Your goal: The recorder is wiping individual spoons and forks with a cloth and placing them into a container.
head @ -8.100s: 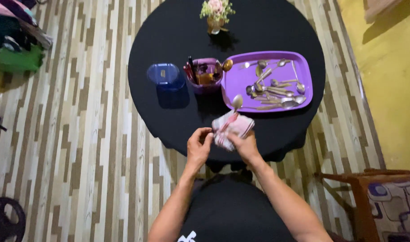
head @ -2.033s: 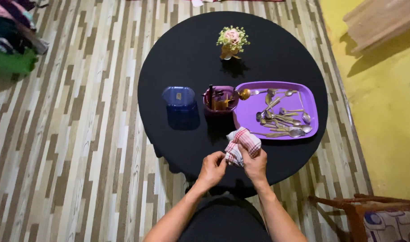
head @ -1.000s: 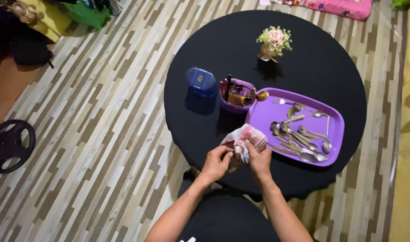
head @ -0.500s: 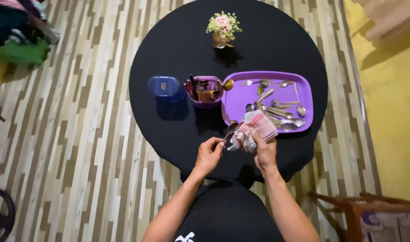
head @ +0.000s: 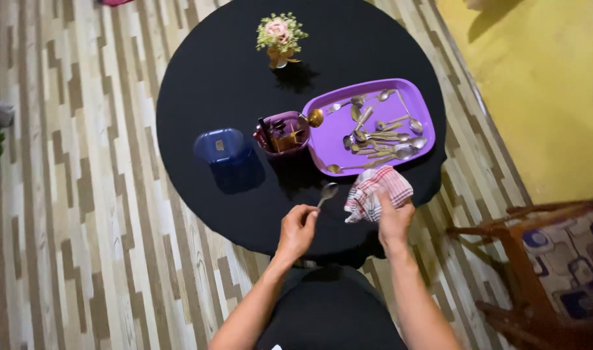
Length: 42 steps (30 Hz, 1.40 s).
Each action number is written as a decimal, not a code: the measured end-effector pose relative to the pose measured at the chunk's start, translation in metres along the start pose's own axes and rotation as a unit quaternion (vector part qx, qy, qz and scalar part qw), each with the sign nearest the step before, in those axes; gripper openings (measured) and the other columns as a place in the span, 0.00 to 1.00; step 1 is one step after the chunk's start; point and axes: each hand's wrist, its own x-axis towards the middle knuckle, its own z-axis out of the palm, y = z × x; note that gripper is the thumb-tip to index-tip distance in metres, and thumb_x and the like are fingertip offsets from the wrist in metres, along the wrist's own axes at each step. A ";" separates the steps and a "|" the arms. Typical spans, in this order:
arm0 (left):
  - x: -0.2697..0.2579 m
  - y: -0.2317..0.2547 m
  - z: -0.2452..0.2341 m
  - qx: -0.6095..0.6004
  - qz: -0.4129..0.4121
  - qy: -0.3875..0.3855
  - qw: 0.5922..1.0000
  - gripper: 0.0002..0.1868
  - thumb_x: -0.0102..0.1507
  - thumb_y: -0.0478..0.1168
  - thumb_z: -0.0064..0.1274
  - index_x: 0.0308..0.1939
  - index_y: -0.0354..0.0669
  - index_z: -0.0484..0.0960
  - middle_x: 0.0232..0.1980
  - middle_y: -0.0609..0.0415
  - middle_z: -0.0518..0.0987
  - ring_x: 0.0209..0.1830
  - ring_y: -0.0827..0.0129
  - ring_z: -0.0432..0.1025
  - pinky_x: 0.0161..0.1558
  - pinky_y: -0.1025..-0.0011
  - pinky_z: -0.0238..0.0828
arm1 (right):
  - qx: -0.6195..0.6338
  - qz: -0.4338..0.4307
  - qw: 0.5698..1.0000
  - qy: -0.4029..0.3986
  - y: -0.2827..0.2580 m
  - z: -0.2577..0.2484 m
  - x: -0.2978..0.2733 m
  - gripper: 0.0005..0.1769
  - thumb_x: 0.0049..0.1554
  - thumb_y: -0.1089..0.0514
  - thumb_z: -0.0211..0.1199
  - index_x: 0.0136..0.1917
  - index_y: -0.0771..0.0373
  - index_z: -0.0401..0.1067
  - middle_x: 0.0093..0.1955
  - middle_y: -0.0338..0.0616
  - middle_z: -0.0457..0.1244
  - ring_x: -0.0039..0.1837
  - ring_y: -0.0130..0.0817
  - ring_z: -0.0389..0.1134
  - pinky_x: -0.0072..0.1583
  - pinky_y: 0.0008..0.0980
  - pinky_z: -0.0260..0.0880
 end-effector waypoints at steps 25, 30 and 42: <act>0.030 -0.013 0.087 -0.044 0.020 -0.134 0.990 0.11 0.57 0.28 0.50 0.41 0.33 0.85 0.29 0.50 0.83 0.25 0.71 0.73 0.28 0.73 0.73 | 0.353 0.208 0.850 -0.330 -0.041 -0.043 -0.016 0.25 0.51 0.72 0.66 0.63 0.67 0.73 0.54 0.49 0.72 0.50 0.36 0.73 0.55 0.31 0.74; 0.038 0.015 0.116 -0.030 0.070 -0.111 0.991 0.11 0.59 0.31 0.53 0.44 0.35 0.86 0.31 0.54 0.83 0.26 0.73 0.71 0.30 0.76 0.70 | 0.401 0.176 0.823 -0.362 -0.045 -0.056 0.022 0.27 0.51 0.74 0.64 0.64 0.66 0.70 0.55 0.49 0.71 0.53 0.37 0.73 0.56 0.31 0.74; 0.036 0.064 0.175 -0.040 0.058 -0.061 0.996 0.06 0.62 0.33 0.55 0.39 0.37 0.87 0.24 0.60 0.74 0.21 0.77 0.62 0.24 0.77 0.60 | 0.448 0.073 0.815 -0.360 -0.080 -0.095 0.092 0.23 0.54 0.74 0.64 0.62 0.68 0.70 0.55 0.51 0.70 0.51 0.37 0.74 0.54 0.32 0.76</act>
